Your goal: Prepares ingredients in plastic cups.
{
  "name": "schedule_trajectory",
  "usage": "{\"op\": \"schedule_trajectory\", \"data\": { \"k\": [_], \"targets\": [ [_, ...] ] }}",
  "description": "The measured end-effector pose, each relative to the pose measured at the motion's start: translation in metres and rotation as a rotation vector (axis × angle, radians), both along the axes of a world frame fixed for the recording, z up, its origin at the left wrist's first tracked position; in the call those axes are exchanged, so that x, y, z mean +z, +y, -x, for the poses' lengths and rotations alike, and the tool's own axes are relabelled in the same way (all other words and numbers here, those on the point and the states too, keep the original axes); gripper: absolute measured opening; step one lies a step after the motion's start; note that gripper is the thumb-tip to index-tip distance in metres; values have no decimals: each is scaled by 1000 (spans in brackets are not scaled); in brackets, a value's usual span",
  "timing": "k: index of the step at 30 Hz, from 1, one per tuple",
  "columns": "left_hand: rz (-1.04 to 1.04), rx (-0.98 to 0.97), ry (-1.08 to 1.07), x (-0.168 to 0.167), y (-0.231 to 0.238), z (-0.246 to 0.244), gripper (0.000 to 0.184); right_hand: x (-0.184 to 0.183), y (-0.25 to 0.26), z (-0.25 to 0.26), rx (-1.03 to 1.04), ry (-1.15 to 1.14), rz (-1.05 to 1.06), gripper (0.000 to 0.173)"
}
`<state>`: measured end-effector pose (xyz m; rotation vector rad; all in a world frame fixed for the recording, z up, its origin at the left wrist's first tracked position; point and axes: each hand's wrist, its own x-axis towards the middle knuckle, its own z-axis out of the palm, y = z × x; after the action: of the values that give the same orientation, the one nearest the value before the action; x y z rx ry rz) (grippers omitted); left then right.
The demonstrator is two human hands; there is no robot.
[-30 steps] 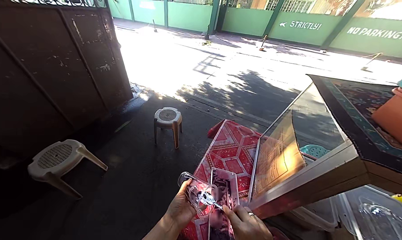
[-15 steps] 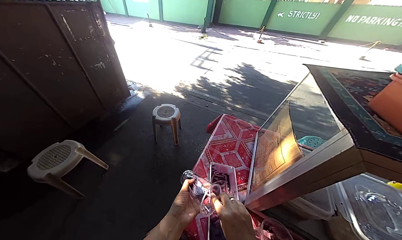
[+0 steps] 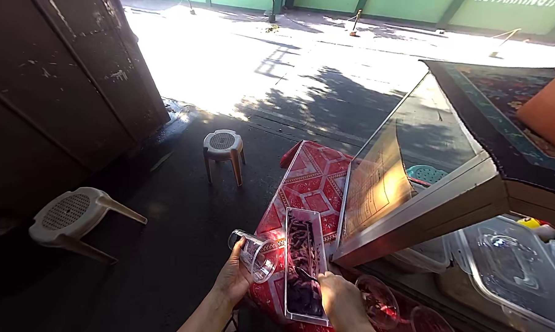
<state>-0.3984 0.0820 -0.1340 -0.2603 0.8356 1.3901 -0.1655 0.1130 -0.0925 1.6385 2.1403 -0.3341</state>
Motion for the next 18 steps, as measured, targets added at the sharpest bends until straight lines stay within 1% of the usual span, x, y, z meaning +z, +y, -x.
{"op": "schedule_trajectory", "data": {
  "k": [1, 4, 8, 10, 12, 14, 16, 18],
  "targets": [
    [1, -7, -2, -4, -3, -1, 43, -6, -2, -1, 2, 14, 37, 32],
    [-8, 40, 4, -14, -10, -2, 38, -23, -16, -14, 15, 184, 11, 26],
    [46, 82, -16, -19, -11, 0, 32, -22, -10, -21, -202, 288, 226, 32],
    [60, 79, -10, -17, -11, 0, 34, -26, -6, -32, -282, 426, 276, 30],
    [64, 79, 8, -16, -9, -1, 40, -26, -7, -45, -355, 624, 291, 26],
    [68, 96, -2, -10, -5, -3, 43, -13, -11, -53, -398, 802, 265, 25],
    [43, 122, -40, -5, -1, -4, 41, 7, -17, -51, -321, 927, 149, 24],
    [27, 111, -69, 1, 2, -7, 41, 22, -19, -42, -116, 931, -24, 25]
  ]
}}
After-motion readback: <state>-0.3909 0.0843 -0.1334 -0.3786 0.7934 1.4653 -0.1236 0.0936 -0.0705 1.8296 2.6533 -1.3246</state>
